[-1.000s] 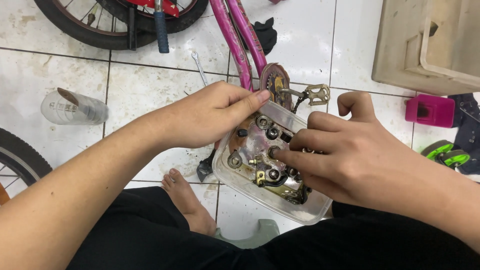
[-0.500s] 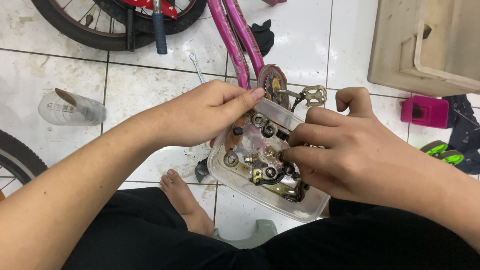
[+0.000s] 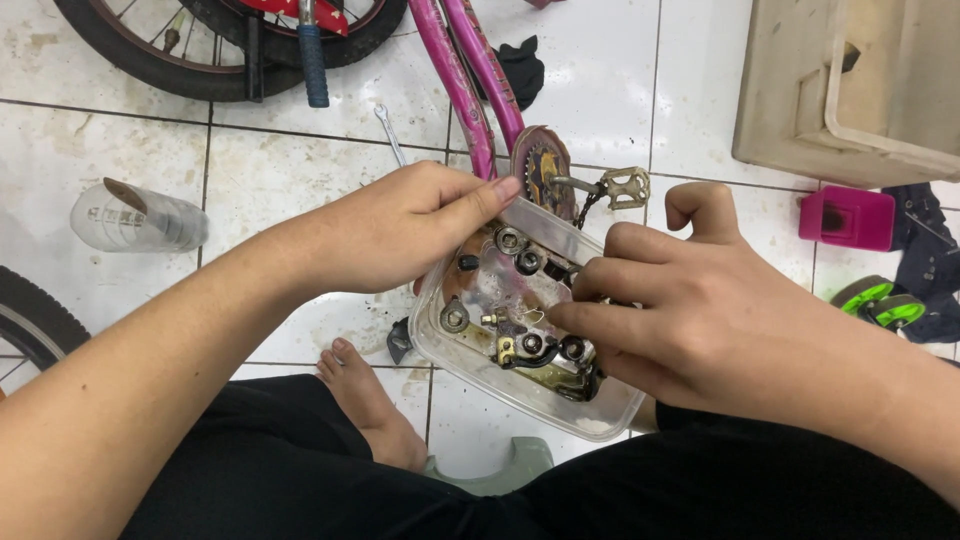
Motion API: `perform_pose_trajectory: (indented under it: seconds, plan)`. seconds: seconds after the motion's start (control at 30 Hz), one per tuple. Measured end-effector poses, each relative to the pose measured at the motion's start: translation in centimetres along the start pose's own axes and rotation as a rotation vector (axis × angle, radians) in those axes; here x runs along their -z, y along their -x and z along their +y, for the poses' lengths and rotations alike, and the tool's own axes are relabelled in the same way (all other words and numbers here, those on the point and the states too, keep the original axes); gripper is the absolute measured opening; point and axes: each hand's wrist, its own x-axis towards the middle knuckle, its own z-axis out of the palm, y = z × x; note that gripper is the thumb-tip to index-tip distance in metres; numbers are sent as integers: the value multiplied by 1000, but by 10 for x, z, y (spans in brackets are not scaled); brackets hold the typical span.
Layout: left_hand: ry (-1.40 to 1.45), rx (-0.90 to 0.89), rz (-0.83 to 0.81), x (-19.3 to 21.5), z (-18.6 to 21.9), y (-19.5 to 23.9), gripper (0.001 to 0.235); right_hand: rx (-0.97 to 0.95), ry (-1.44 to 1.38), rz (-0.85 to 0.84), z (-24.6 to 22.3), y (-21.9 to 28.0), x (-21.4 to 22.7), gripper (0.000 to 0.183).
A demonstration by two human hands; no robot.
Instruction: The person selects small parts from a plastic container and uses a wrench to tighten the crankset on a pink bicycle frame. The person then lifts the frame to inspect the handlebars and stem area.
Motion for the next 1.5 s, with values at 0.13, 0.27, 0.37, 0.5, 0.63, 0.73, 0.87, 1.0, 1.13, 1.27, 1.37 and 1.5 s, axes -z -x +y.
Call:
perform_pose_trajectory:
  seconds: [0.13, 0.27, 0.37, 0.5, 0.63, 0.73, 0.87, 1.0, 1.13, 1.27, 1.37, 1.5]
  plan:
    - [-4, -10, 18, 1, -3, -2, 53, 12, -3, 38, 1, -1, 2, 18]
    - [-17, -3, 25, 5, -5, -2, 50, -47, -17, 165, 7, -2, 5, 21]
    - [-23, 12, 36, 13, -15, -2, 49, -129, -51, 209, 17, 3, 7, 22]
    - [52, 107, 49, 23, -33, 5, 50, -310, -308, 214, 22, 6, 7, 30]
    - [135, 234, 54, 32, -56, 21, 41, -417, -354, 205, 24, 11, 10, 34]
    - [202, 469, 123, 33, -63, 42, 58, -434, -386, 221, 23, 12, 17, 29]
    - [279, 646, 209, 27, -103, 53, 61, -390, -391, 214, 22, 19, 20, 27]
    - [600, 587, 335, 21, -143, 67, 53, -386, -391, 173, 24, 22, 18, 28]
    - [679, 524, 402, 22, -202, 68, 43, -388, -374, 151, 26, 26, 18, 26]
    - [779, 528, 533, 13, -233, 66, 41, -395, -372, 164, 22, 31, 19, 16]
    - [865, 547, 616, 4, -261, 58, 37, -403, -352, 171, 21, 35, 14, 16]
    - [1027, 527, 710, -16, -295, 42, 47, -419, -318, 156, 26, 42, 5, 18]
